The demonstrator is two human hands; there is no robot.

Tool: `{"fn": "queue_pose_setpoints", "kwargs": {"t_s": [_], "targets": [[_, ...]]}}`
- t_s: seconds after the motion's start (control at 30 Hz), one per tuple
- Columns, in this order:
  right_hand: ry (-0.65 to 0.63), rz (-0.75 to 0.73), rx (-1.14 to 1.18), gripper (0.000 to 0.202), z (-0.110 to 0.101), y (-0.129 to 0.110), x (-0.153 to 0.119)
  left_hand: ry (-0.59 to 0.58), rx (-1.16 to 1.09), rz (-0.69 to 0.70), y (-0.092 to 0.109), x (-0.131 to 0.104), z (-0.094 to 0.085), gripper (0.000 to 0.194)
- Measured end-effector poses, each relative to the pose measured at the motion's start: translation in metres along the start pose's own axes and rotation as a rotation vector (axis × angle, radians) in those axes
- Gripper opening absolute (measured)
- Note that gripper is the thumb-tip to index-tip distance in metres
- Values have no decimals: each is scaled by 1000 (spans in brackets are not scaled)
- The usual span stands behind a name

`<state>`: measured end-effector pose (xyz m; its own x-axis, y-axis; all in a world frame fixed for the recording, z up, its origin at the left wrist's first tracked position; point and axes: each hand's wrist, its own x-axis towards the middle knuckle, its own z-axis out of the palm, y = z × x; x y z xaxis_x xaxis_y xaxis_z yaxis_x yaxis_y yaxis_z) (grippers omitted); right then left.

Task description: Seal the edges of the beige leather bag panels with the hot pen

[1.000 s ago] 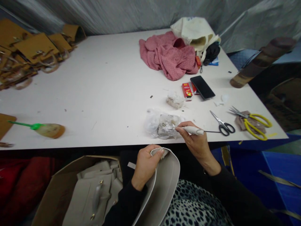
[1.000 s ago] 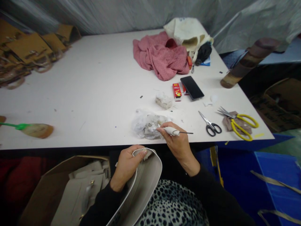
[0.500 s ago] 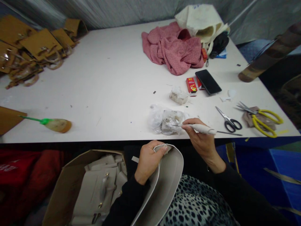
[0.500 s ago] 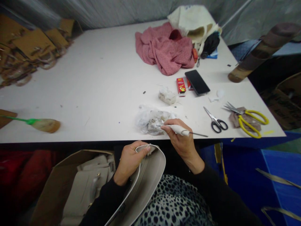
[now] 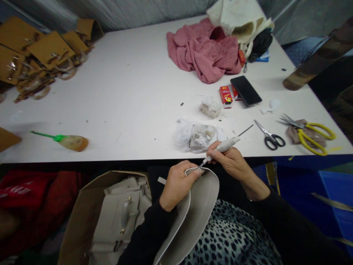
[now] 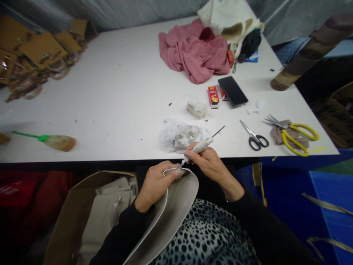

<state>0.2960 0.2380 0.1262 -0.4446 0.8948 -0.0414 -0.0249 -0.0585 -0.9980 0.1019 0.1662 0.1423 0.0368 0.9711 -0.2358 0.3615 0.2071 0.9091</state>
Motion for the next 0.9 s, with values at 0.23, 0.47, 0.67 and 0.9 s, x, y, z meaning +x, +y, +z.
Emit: {"fn": "queue_pose_setpoints", "kwargs": {"t_s": [0.23,0.47,0.67,0.9], "targets": [[-122,-47,-90,24,-5,-4,2,-61,-16,16,3,1,0,13],[-335,-57,-306,26,-6,-23,10,-135,-46,-9,-5,3,4,13],[-372,-62,-346,34,-3,-16,10,-172,-41,-70,-8,0,12,11],[-31,-69,-43,34,7,9,-10,-56,-166,-143,-12,3,2,10]]}}
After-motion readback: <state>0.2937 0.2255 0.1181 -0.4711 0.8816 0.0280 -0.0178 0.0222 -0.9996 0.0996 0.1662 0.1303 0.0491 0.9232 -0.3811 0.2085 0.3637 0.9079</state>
